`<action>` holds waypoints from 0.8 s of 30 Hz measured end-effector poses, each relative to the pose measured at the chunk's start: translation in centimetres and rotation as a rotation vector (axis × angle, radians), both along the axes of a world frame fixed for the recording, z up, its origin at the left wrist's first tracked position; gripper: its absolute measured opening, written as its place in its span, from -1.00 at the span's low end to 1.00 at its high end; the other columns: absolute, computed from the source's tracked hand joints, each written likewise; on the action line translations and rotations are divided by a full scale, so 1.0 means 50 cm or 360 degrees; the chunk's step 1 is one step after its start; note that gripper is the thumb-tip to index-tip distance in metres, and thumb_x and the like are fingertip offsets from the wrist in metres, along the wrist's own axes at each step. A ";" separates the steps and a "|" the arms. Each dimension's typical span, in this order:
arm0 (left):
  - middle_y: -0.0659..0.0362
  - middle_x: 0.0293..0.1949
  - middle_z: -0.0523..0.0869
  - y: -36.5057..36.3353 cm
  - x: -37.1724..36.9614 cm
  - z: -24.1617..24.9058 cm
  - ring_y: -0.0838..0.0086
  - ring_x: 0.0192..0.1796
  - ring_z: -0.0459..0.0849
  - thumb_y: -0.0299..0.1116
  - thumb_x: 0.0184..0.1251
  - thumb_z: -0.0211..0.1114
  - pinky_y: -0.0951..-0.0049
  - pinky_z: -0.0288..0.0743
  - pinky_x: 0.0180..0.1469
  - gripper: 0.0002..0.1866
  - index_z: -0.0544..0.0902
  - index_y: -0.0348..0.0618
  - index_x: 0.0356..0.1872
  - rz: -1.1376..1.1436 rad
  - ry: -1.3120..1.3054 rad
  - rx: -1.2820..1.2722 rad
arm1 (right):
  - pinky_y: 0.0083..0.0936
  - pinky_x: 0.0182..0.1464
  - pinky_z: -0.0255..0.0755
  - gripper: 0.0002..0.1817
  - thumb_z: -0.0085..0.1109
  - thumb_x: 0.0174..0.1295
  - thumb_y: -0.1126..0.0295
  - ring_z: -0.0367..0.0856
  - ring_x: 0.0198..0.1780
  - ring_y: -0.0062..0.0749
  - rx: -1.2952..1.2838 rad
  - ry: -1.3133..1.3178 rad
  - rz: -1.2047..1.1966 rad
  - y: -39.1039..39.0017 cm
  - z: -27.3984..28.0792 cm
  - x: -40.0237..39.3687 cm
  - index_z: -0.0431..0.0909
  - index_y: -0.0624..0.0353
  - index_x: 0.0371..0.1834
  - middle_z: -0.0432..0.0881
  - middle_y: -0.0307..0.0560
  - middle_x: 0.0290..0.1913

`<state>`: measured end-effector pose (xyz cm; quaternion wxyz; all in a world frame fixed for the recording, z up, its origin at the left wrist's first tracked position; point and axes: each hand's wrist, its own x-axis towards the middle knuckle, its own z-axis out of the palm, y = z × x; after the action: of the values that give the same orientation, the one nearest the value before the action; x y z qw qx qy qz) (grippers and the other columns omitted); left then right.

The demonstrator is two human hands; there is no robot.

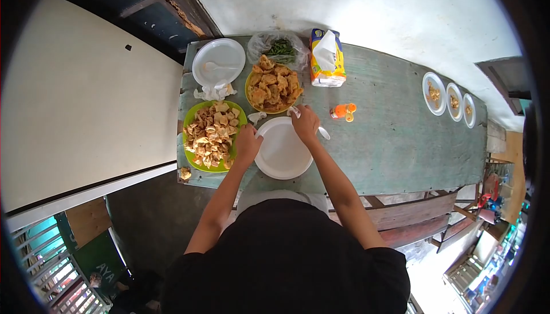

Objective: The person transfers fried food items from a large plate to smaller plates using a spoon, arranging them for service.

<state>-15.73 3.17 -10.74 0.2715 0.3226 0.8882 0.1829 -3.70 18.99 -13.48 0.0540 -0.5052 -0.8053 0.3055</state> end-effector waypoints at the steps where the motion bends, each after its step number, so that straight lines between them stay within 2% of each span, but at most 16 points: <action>1: 0.05 -0.35 0.50 0.001 0.000 0.003 0.14 -0.27 0.54 -0.38 -0.12 0.37 0.23 0.43 -0.25 -0.70 0.47 -0.20 -0.36 0.0006 0.0023 0.0044 | -0.25 -0.22 0.41 -0.78 0.24 0.06 0.20 0.57 -0.24 -0.06 -0.0022 0.0043 -0.0021 0.001 0.004 0.004 0.59 0.06 -0.30 0.58 -0.04 -0.27; 2: 0.05 -0.35 0.50 -0.001 -0.001 0.006 0.14 -0.27 0.54 -0.38 -0.12 0.37 0.23 0.43 -0.25 -0.70 0.47 -0.20 -0.36 0.0007 0.0022 0.0044 | -0.25 -0.22 0.41 -0.78 0.24 0.06 0.20 0.57 -0.24 -0.06 -0.0021 0.0041 -0.0021 -0.003 0.010 0.010 0.59 0.06 -0.30 0.58 -0.04 -0.27; 4: 0.09 -0.42 0.45 -0.004 -0.004 0.011 0.21 -0.35 0.51 -0.37 -0.15 0.40 0.27 0.40 -0.30 -0.70 0.44 -0.19 -0.42 0.0019 -0.0025 0.0235 | -0.29 -0.37 0.41 -0.85 0.22 0.07 0.32 0.57 -0.38 -0.15 0.0336 0.0461 -0.0087 -0.015 0.025 0.037 0.57 0.08 -0.30 0.55 -0.08 -0.32; 5: 0.09 -0.42 0.45 -0.006 -0.006 0.006 0.21 -0.35 0.51 -0.37 -0.15 0.40 0.27 0.40 -0.30 -0.70 0.44 -0.19 -0.42 0.0016 -0.0033 0.0235 | -0.29 -0.37 0.41 -0.85 0.22 0.07 0.32 0.57 -0.38 -0.15 0.0337 0.0452 -0.0090 -0.020 0.043 0.053 0.57 0.08 -0.30 0.55 -0.08 -0.32; 7: 0.13 -0.50 0.42 -0.010 -0.012 -0.001 0.29 -0.44 0.46 -0.38 -0.15 0.40 0.31 0.36 -0.35 -0.70 0.42 -0.19 -0.48 -0.0002 -0.0212 0.0459 | -0.46 -0.48 0.36 -0.89 0.24 0.08 0.40 0.50 -0.49 -0.34 0.0123 0.0747 -0.0272 -0.035 0.076 0.091 0.57 0.12 -0.33 0.54 -0.11 -0.37; 8: 0.13 -0.50 0.42 -0.012 -0.013 0.001 0.29 -0.44 0.46 -0.38 -0.15 0.40 0.31 0.36 -0.35 -0.70 0.42 -0.19 -0.48 -0.0001 -0.0214 0.0460 | -0.46 -0.48 0.36 -0.89 0.24 0.08 0.40 0.50 -0.49 -0.34 0.0124 0.0745 -0.0270 -0.044 0.079 0.114 0.57 0.12 -0.33 0.54 -0.11 -0.37; 10: 0.15 -0.56 0.41 -0.015 -0.014 0.008 0.40 -0.50 0.41 -0.39 -0.12 0.38 0.39 0.34 -0.39 -0.71 0.39 -0.21 -0.50 -0.0012 -0.0277 0.0633 | -0.68 -0.56 0.26 -0.85 0.30 0.07 0.43 0.40 -0.54 -0.60 0.0253 0.0918 -0.0439 -0.055 0.086 0.163 0.58 0.21 -0.33 0.55 -0.17 -0.41; 14: 0.13 -0.48 0.50 -0.026 -0.013 0.021 0.47 -0.40 0.49 -0.39 -0.04 0.36 0.45 0.41 -0.30 -0.72 0.40 -0.27 -0.44 0.0134 -0.0463 0.0449 | -0.70 -0.55 0.25 -0.85 0.28 0.10 0.40 0.37 -0.53 -0.64 0.0266 0.0809 -0.0633 -0.081 0.081 0.258 0.59 0.21 -0.32 0.56 -0.19 -0.40; 16: 0.14 -0.57 0.49 -0.026 -0.009 0.034 0.50 -0.51 0.43 -0.38 -0.06 0.34 0.46 0.37 -0.40 -0.72 0.41 -0.28 -0.45 0.0172 -0.0371 0.0728 | -0.67 -0.56 0.25 -0.88 0.26 0.09 0.45 0.38 -0.53 -0.60 0.0222 0.0787 -0.0781 -0.093 0.082 0.291 0.59 0.23 -0.33 0.58 -0.17 -0.38; 20: 0.12 -0.55 0.53 -0.030 0.007 0.122 0.46 -0.50 0.51 -0.42 -0.02 0.31 0.46 0.42 -0.38 -0.77 0.44 -0.30 -0.43 0.0217 -0.0459 0.0587 | -0.68 -0.56 0.27 -0.85 0.27 0.11 0.42 0.40 -0.54 -0.59 0.0237 0.0670 -0.0856 -0.109 0.096 0.336 0.59 0.25 -0.33 0.58 -0.16 -0.38; 22: 0.09 -0.52 0.57 -0.029 0.021 0.168 0.46 -0.46 0.59 -0.47 0.00 0.28 0.48 0.47 -0.34 -0.82 0.47 -0.33 -0.42 0.0090 -0.0363 0.0828 | -0.67 -0.57 0.28 -0.85 0.27 0.11 0.41 0.41 -0.53 -0.59 0.0277 0.0657 -0.0873 -0.113 0.103 0.351 0.59 0.25 -0.33 0.58 -0.15 -0.38; 24: 0.08 -0.51 0.58 -0.036 0.029 0.189 0.46 -0.43 0.62 -0.48 0.02 0.27 0.48 0.49 -0.32 -0.83 0.48 -0.33 -0.41 0.0013 -0.0277 0.0890 | -0.67 -0.57 0.29 -0.84 0.27 0.11 0.40 0.41 -0.53 -0.59 0.0322 0.0650 -0.0892 -0.117 0.105 0.363 0.59 0.26 -0.33 0.58 -0.15 -0.38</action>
<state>-14.31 1.39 -1.29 0.2465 0.3643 0.7779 0.4488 14.45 13.15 -8.24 0.3453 -0.6270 -0.6343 0.2921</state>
